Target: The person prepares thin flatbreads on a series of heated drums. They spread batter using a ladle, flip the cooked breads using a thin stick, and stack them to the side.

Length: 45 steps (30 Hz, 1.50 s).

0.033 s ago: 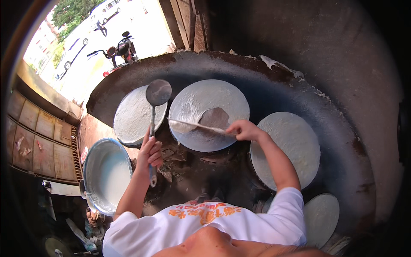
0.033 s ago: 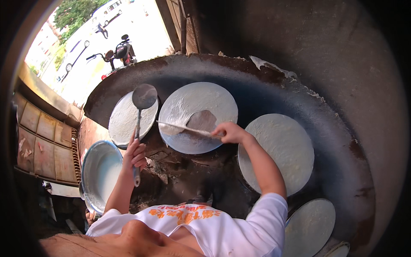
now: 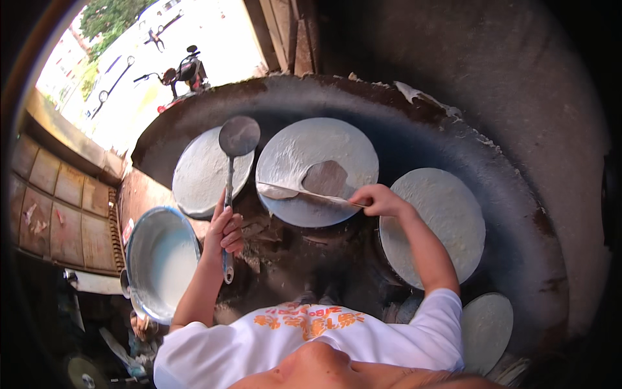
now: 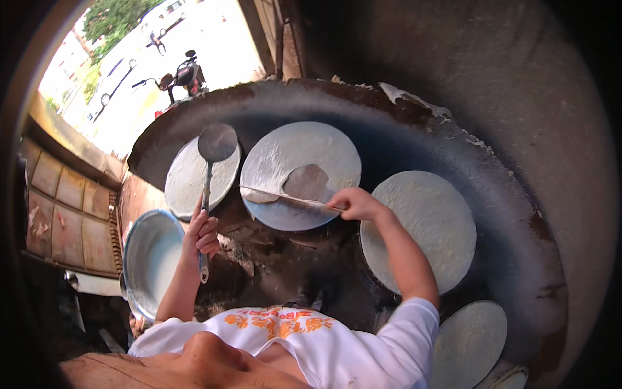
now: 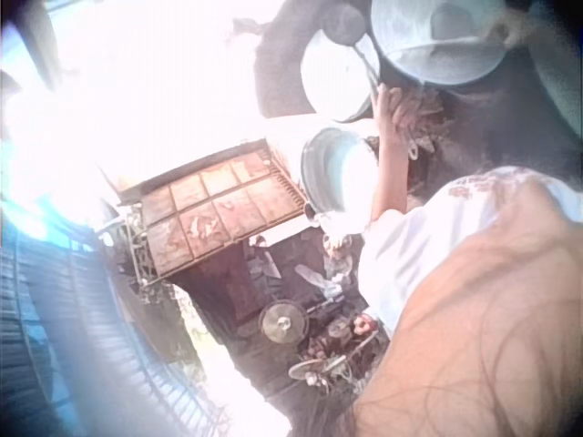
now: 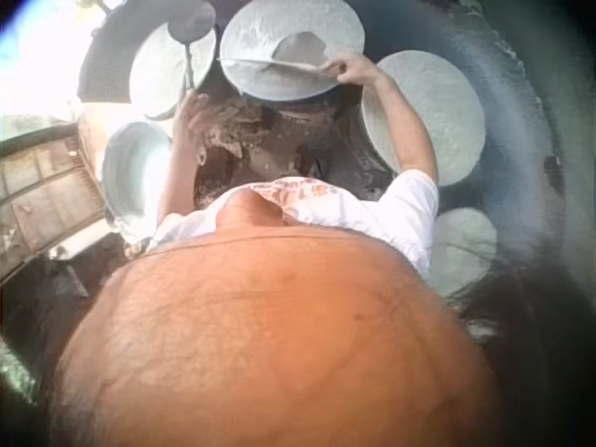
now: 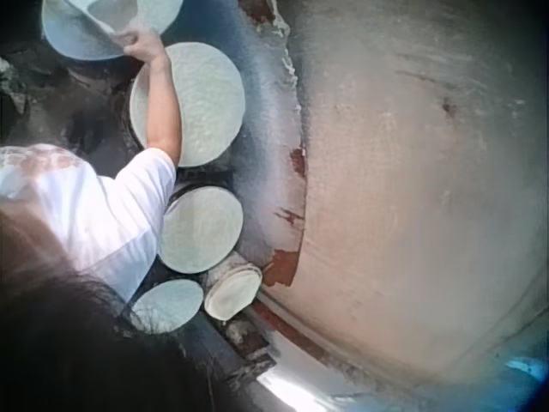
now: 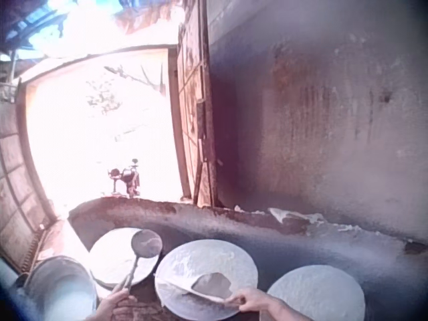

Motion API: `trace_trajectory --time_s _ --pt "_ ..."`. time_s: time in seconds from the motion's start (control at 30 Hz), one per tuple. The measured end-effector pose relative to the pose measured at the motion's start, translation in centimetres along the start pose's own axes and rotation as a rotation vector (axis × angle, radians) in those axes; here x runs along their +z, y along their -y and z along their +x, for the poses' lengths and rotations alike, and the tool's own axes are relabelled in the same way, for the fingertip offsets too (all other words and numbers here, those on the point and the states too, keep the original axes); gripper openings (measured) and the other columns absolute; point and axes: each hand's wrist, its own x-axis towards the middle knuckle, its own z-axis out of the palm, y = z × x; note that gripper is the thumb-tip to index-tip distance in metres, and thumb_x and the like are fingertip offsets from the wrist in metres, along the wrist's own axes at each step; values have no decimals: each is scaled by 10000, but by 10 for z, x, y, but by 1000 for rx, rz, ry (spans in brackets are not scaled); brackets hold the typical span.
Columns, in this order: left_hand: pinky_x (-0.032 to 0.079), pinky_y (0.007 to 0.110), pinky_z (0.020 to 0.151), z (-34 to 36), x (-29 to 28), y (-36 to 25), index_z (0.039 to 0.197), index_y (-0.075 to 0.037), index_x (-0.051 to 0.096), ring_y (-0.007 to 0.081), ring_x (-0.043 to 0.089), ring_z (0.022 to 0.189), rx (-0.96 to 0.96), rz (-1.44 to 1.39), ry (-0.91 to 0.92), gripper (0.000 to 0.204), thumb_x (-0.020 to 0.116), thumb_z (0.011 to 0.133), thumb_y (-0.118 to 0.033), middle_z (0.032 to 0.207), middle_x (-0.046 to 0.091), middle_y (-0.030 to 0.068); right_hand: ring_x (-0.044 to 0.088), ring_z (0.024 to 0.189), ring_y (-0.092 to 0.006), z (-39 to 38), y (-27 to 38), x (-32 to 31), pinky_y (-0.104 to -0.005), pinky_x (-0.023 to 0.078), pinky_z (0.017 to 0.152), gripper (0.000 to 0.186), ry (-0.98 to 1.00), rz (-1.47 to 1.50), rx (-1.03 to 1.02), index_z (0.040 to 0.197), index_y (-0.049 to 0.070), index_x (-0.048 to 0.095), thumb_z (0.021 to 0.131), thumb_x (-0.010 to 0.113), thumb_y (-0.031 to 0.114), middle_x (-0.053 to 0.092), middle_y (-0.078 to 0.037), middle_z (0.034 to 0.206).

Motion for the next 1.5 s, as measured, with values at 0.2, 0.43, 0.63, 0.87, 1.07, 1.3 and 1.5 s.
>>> trace_trajectory --time_s 0.2,0.43,0.63,0.87,1.07,1.3,1.5 --pt "293 214 336 59 36 19 871 -85 491 53 302 371 -277 -524 249 274 344 1025 -257 593 322 -28 543 760 -107 -23 -15 21 -246 428 664 419 -447 -85 94 1014 13 673 608 580 -38 623 -28 934" --pt "278 188 289 -20 13 -39 1403 -235 305 36 281 342 91 -47 435 411 359 1002 -163 572 301 -35 642 870 -223 -125 41 147 -329 501 735 274 -604 -316 -94 975 45 660 715 607 -26 663 -98 939" --pt "299 196 338 -42 6 -67 1487 -224 194 52 325 395 493 576 85 597 431 961 -69 580 346 -14 574 562 -95 126 62 310 -221 424 463 349 -697 817 195 1222 55 492 896 588 135 668 -84 933" --pt "294 207 325 -94 -39 -117 1489 -200 176 43 297 373 591 654 136 616 445 960 -38 526 305 -34 421 494 -83 166 40 408 -228 362 411 212 -1066 1162 87 1142 157 403 975 493 252 491 -40 800" --pt "316 218 331 -106 -48 -132 1492 -150 154 51 341 363 529 537 221 653 493 944 -44 529 396 -22 408 507 -77 92 79 433 -217 336 421 266 -1291 1119 164 1196 222 418 958 536 224 485 -14 786" --pt "319 214 336 -111 -63 -120 1492 -139 156 40 336 377 451 696 197 618 461 963 -47 540 381 -25 391 432 -91 95 86 386 -227 337 375 165 -1443 1014 125 1119 160 460 971 485 227 498 -50 715" --pt "309 215 334 -110 -71 -120 1489 -134 168 42 316 374 472 718 227 603 448 963 -36 524 366 -24 409 445 -90 24 79 402 -220 351 372 336 -1255 955 486 1285 184 475 953 527 194 548 -62 770"
